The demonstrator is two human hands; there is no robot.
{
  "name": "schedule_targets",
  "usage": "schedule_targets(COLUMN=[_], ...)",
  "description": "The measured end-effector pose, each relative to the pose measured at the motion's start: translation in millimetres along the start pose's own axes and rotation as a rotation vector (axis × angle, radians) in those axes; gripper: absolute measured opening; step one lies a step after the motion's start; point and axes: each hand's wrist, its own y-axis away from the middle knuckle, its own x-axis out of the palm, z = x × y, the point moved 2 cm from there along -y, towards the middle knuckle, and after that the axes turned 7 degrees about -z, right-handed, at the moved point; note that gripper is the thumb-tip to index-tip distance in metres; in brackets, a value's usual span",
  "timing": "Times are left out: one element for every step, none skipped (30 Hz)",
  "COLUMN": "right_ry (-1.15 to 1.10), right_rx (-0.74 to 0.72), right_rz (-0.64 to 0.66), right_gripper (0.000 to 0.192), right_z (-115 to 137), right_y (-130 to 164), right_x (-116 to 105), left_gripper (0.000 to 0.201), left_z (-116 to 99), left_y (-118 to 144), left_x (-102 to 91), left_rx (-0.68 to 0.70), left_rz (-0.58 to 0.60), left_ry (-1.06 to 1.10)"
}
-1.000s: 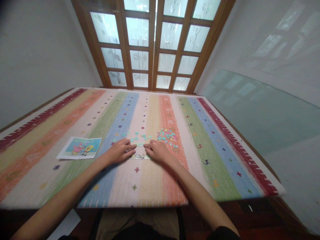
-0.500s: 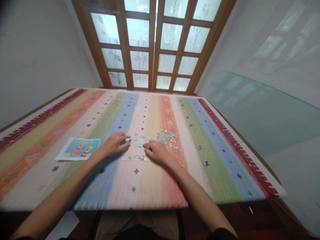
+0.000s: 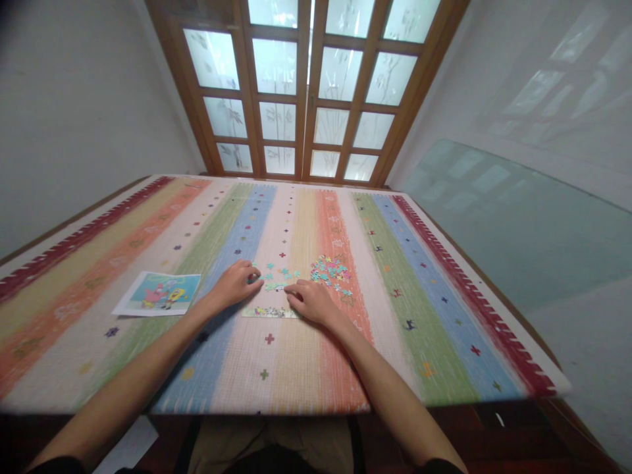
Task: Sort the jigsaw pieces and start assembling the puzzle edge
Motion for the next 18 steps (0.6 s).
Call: schedule_targets(right_ry=[-0.008,-0.016,-0.025,-0.032,-0.039,-0.045,-0.048,-0.050,-0.052,-0.052,-0.052,-0.053,-0.055,-0.057,-0.058,-0.058,-0.057,-0.055], right_rx=[-0.002,-0.003,-0.003,-0.002,-0.002,-0.002,-0.002,-0.002,-0.001,0.001,0.003,0.005,0.005,0.005,0.006,0.007,0.008,0.009], right_rz=[-0.004,-0.006,-0.008,-0.010,-0.012,-0.014,-0.017,-0.020,-0.022,-0.021,-0.019,-0.018,-0.017,-0.015,-0.015,-0.015,-0.015,-0.014], right_gripper=[0.024,0.024,0.024,0.024,0.024,0.024,0.024,0.024,0.024,0.024,0.024,0.025,0.025,0.025,0.025,0.025,0.025,0.025], right_z=[-0.2,-0.3,-0.5,-0.6,-0.8,-0.8,-0.8,-0.9,-1.0,-1.1,-1.4,-1.7,-2.0,-2.3,-2.6,-2.9,-3.1,-3.3], right_y=[0.1,0.2,0.4,0.6,0.8,1.0,1.1,1.3,1.3,1.4,1.4,1.3,1.3,1.3,1.3,1.3,1.4,1.4], right_x=[0.4,0.8,1.2,1.5,1.7,1.9,2.0,2.1,2.3,2.5,2.9,3.2,3.6,4.0,4.4,4.7,4.9,5.1], left_gripper=[0.014,0.012,0.010,0.008,0.006,0.005,0.004,0.005,0.005,0.006,0.006,0.006,0.006,0.006,0.007,0.007,0.007,0.007], left_z=[0.3,0.5,0.6,0.6,0.5,0.3,0.0,-0.4,-0.8,-1.3,-1.8,-2.5,-3.2,-4.0,-4.8,-5.6,-6.2,-6.7], left_y=[-0.4,-0.8,-1.1,-1.2,-1.3,-1.2,-1.0,-0.6,-0.1,0.5,1.1,1.7,2.2,2.6,3.0,3.4,3.9,4.4], left_x=[0.4,0.6,0.7,0.7,0.4,0.1,-0.2,-0.6,-0.9,-1.3,-1.6,-2.0,-2.5,-3.3,-4.3,-5.6,-7.2,-9.1], left_rx=[-0.006,-0.012,-0.016,-0.020,-0.023,-0.023,-0.023,-0.024,-0.025,-0.027,-0.030,-0.036,-0.042,-0.048,-0.055,-0.062,-0.069,-0.077], left_rz=[-0.007,-0.013,-0.019,-0.027,-0.037,-0.048,-0.058,-0.066,-0.072,-0.074,-0.074,-0.074,-0.073,-0.071,-0.070,-0.067,-0.066,-0.067], left_ry=[0.010,0.021,0.033,0.045,0.058,0.072,0.088,0.106,0.125,0.146,0.168,0.189,0.208,0.226,0.242,0.256,0.268,0.278])
